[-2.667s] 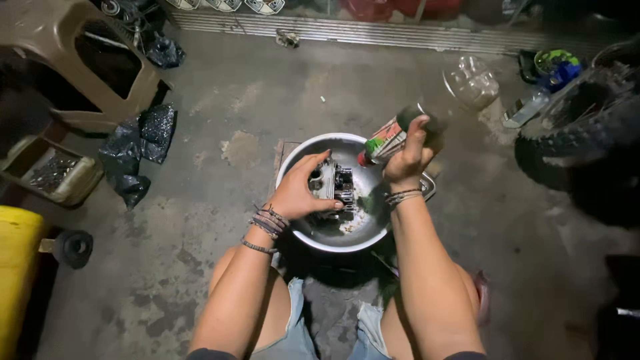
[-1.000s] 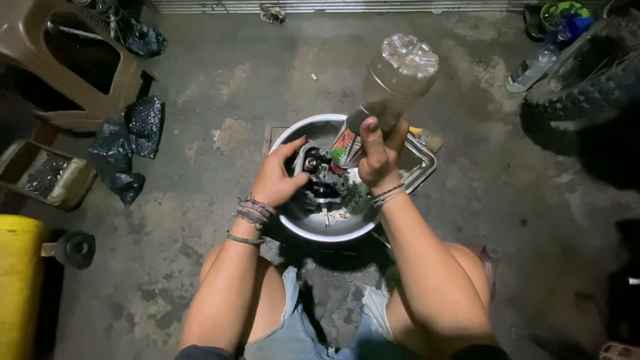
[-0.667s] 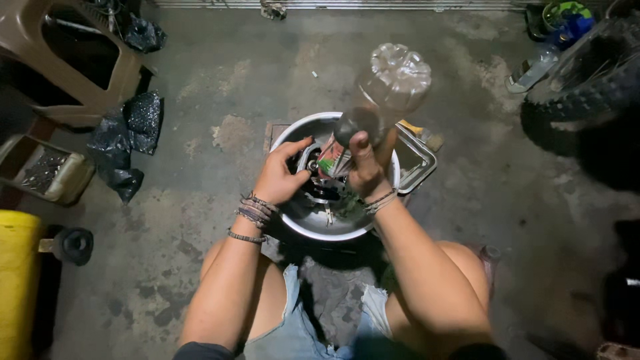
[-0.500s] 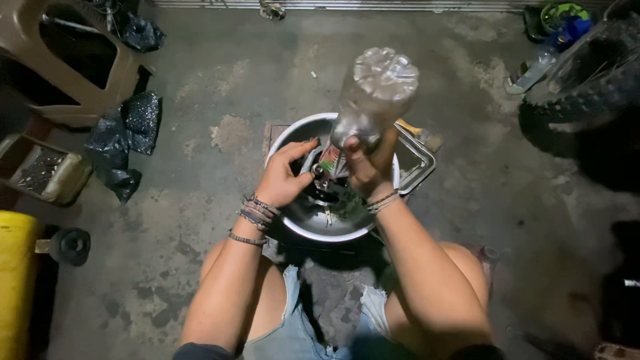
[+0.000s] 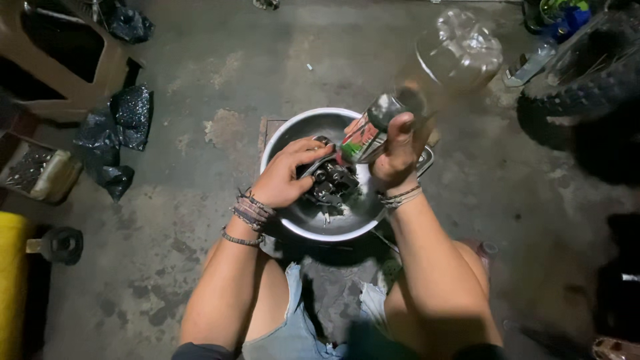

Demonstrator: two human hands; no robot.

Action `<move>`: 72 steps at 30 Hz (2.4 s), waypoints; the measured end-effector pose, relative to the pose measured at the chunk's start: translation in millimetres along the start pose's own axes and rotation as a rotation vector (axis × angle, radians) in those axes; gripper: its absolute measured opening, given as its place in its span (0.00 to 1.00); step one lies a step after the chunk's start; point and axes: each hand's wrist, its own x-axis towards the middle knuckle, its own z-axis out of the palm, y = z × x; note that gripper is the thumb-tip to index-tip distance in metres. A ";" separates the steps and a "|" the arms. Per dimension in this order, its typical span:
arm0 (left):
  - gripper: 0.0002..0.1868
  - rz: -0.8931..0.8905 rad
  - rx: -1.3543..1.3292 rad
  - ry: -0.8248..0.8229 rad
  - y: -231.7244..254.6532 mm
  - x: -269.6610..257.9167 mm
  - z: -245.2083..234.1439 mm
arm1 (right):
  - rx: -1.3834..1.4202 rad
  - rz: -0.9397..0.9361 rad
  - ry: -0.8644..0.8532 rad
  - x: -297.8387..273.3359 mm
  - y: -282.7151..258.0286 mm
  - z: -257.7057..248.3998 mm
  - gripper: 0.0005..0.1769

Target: The person pours liquid from a bottle onto an engine cylinder head, wipes the part with a cloth, uses a T-handle wrench and a small brush to clean the surface, and applies more liquid to finish cleaning the part.

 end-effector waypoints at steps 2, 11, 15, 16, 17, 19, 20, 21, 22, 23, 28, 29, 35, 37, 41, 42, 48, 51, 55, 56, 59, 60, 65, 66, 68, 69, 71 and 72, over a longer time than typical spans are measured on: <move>0.33 -0.011 -0.006 -0.028 -3.0 -2.1 -2.4 | -0.378 -0.204 0.006 -12.4 22.1 -20.5 0.27; 0.36 0.043 0.056 0.008 -28.1 -4.7 3.9 | -1.014 -0.647 0.050 14.7 -56.7 20.9 0.24; 0.32 0.068 0.003 0.070 -33.1 -2.4 11.1 | -1.069 -0.671 0.091 10.6 -20.8 -6.6 0.24; 0.28 0.076 0.000 0.103 -35.1 -2.4 13.1 | -1.111 -0.688 0.120 10.4 -16.7 -11.3 0.25; 0.24 0.085 -0.003 0.137 -37.2 -2.4 15.3 | -1.153 -0.705 0.150 10.1 -12.4 -16.0 0.25; 0.22 0.100 0.011 0.150 -42.7 -1.3 20.3 | -1.124 -0.695 0.132 10.0 -12.7 -20.0 0.23; 0.19 0.117 0.028 0.169 -45.5 0.0 21.8 | -1.091 -0.689 0.113 11.1 -12.1 -21.5 0.21; 0.19 0.117 0.029 0.167 -45.4 -0.1 21.3 | -1.091 -0.689 0.115 11.4 -12.6 -20.5 0.21; 0.19 0.117 0.017 0.171 -45.3 0.3 22.5 | -1.088 -0.647 0.122 11.1 -13.9 -21.0 0.21; 0.19 0.117 0.005 0.176 -45.3 0.9 23.8 | -1.085 -0.605 0.129 10.8 -15.0 -21.8 0.21; 0.18 0.166 -0.063 0.229 -45.8 3.9 22.6 | -1.101 -0.673 0.116 15.5 -6.0 -27.5 0.16; 0.17 0.177 -0.086 0.252 -47.4 5.1 22.0 | -1.074 -0.659 0.141 15.3 -1.5 -29.2 0.14; 0.17 0.181 -0.100 0.313 -48.9 7.7 13.3 | -0.898 -0.602 0.296 26.3 -28.6 -10.0 0.11; 0.18 0.171 -0.092 0.322 -50.6 8.3 15.0 | -0.959 -0.614 0.265 20.4 2.4 -33.9 0.14; 0.20 0.135 -0.084 0.360 -43.0 6.5 14.7 | -1.072 -0.628 0.332 25.3 -39.8 -2.8 0.13; 0.20 0.135 -0.085 0.356 -42.0 6.2 13.5 | -1.075 -0.627 0.334 22.1 -22.6 -7.4 0.13; 0.21 0.136 -0.067 0.345 -31.0 6.2 8.2 | -0.658 -0.486 0.399 26.4 -9.4 7.1 0.14; 0.23 0.146 -0.043 0.332 -22.4 5.8 3.7 | -0.631 -0.438 0.393 20.0 -13.4 10.7 0.15; 0.22 0.146 0.021 0.335 2.0 3.9 -1.6 | -0.338 -0.251 0.431 11.3 3.6 8.8 0.18; 0.22 0.100 0.055 0.331 9.5 2.5 -2.9 | -0.088 -0.132 0.460 9.4 13.0 7.6 0.20; 0.23 0.086 -0.009 0.380 11.6 1.1 -7.3 | -0.527 -0.160 0.474 24.5 -26.9 15.7 0.10; 0.23 0.084 -0.010 0.382 15.8 0.8 -9.0 | -0.528 -0.158 0.472 21.1 -18.0 5.5 0.10; 0.20 0.137 0.225 0.349 35.9 1.2 -15.3 | -1.307 -0.500 0.177 6.3 -1.5 -36.1 0.22; 0.20 0.136 0.223 0.351 35.9 1.1 -14.9 | -1.307 -0.500 0.174 8.5 -3.3 -32.8 0.22; 0.24 0.105 0.277 0.318 36.6 1.1 -14.4 | -1.223 -0.518 0.249 13.6 -7.5 -25.8 0.24; 0.24 0.104 0.277 0.320 34.4 0.6 -12.3 | -1.222 -0.519 0.247 11.6 -2.2 -29.8 0.24; 0.25 0.091 0.315 0.271 30.0 0.6 -7.3 | -1.195 -0.507 0.226 8.0 8.8 -39.0 0.25; 0.25 0.090 0.315 0.272 27.7 1.3 -5.5 | -1.194 -0.506 0.225 6.0 13.1 -41.8 0.25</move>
